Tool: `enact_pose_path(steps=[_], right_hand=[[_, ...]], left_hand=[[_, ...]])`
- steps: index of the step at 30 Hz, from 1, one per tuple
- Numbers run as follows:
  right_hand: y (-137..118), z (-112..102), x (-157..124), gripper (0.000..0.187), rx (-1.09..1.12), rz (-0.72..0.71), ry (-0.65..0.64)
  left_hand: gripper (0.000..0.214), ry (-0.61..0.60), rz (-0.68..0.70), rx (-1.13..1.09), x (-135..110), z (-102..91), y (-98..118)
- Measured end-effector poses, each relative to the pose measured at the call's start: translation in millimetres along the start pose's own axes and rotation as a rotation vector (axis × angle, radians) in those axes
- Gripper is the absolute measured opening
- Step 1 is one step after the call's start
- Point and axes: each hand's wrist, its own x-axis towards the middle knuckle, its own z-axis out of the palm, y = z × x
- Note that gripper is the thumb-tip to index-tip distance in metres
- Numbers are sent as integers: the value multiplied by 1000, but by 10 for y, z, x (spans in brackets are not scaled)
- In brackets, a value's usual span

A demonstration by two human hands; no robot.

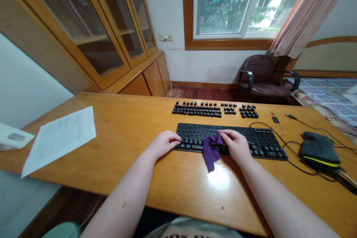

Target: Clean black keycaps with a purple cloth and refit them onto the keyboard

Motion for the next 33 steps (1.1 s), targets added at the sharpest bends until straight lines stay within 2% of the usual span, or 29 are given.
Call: enact_pose_path(steps=[10,27,33], right_hand=[[0,-1,8,28,-7,-2,6],[20,-4,10,29,2,9,4],[-6,-3,2,26,6,13,-1]], left_hand=[[15,-10,51,54,5,-14,22],[19,17,-92,18,16,-33,55],[18,2,-80,1,16,-13,26]])
